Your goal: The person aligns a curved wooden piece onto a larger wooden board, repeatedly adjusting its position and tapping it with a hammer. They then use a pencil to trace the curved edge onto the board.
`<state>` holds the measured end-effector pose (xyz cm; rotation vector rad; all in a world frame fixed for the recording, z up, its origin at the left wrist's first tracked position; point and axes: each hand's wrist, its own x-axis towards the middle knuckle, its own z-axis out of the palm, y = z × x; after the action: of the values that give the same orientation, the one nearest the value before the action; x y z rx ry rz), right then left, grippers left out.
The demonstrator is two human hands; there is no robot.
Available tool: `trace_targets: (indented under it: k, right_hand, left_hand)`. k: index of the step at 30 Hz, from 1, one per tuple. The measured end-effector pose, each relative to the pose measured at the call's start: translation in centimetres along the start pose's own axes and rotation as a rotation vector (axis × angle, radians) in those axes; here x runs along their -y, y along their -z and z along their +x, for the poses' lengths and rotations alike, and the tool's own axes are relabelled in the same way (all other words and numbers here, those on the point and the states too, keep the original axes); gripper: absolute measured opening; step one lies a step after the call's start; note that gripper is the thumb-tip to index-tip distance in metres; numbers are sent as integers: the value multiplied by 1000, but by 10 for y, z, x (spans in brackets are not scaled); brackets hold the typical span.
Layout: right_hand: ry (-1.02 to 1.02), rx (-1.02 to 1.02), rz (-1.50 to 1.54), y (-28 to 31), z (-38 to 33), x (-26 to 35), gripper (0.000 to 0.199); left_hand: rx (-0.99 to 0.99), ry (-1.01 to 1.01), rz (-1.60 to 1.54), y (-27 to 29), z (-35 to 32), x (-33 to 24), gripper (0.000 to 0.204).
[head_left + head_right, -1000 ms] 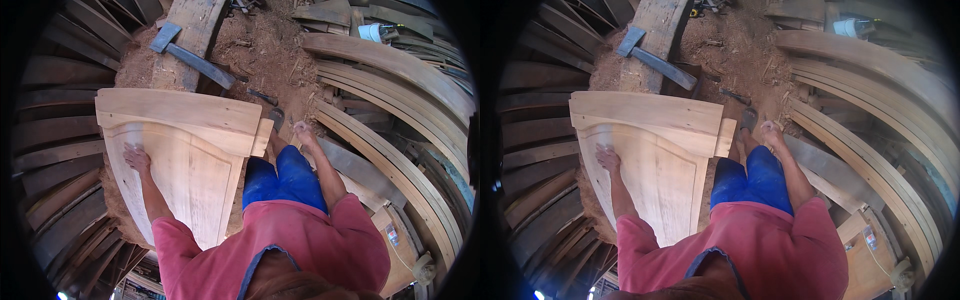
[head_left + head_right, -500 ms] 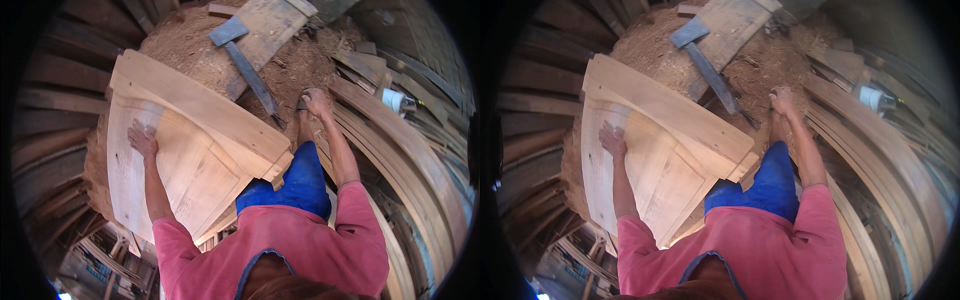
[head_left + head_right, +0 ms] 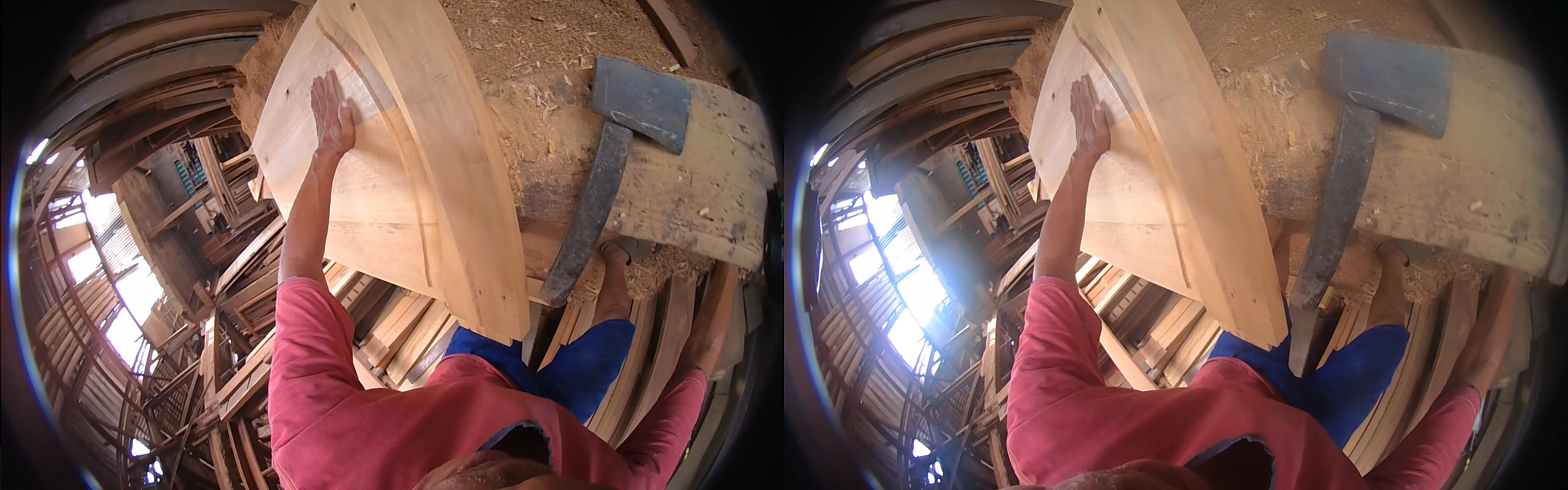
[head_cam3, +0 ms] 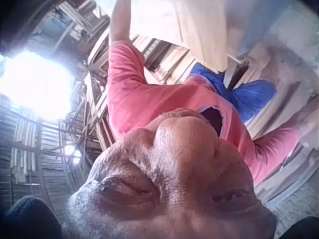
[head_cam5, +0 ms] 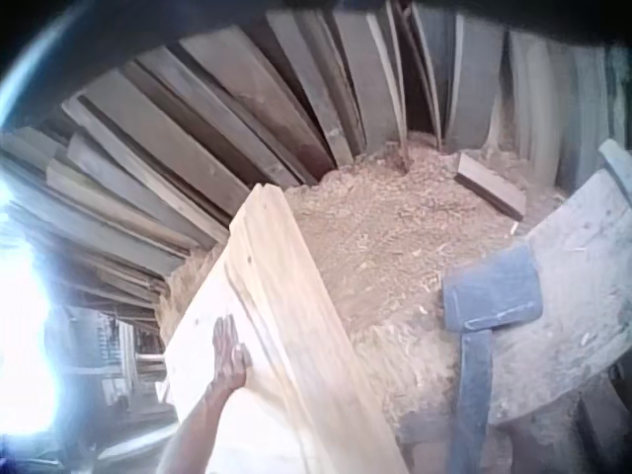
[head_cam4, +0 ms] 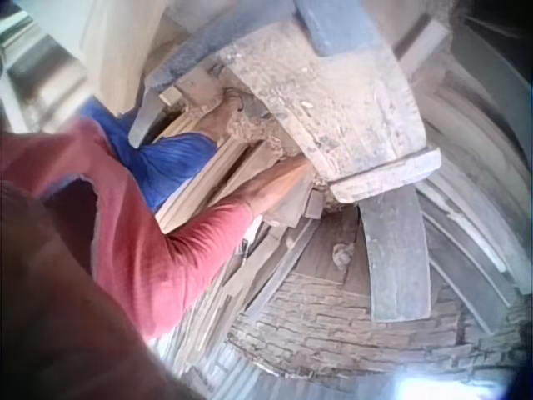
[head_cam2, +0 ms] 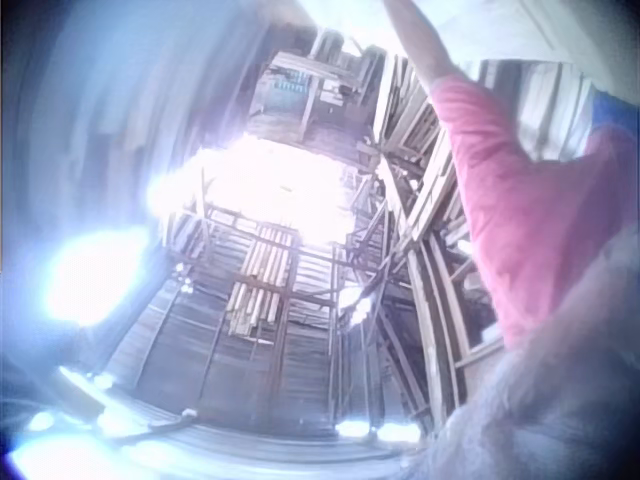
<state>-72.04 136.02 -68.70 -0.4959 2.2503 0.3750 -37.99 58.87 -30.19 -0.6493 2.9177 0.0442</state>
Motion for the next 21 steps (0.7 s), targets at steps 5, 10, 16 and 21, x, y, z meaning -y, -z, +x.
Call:
trace_targets:
  k: [5, 10, 16, 21]
  right_hand:
    - [-4, 77, 134, -61, 28, 25, 38]
    - [-27, 148, 279, -103, 29, 45, 33]
    - [-70, 203, 497, -133, 13, 63, 28]
    - [-123, 217, 730, -142, -13, 73, 25]
  left_hand:
    - [15, 19, 6, 1, 9, -9, 72]
    - [27, 51, 7, -1, 8, -7, 72]
    - [32, 49, 32, -1, 10, -4, 72]
    - [24, 32, 19, 0, 10, -4, 72]
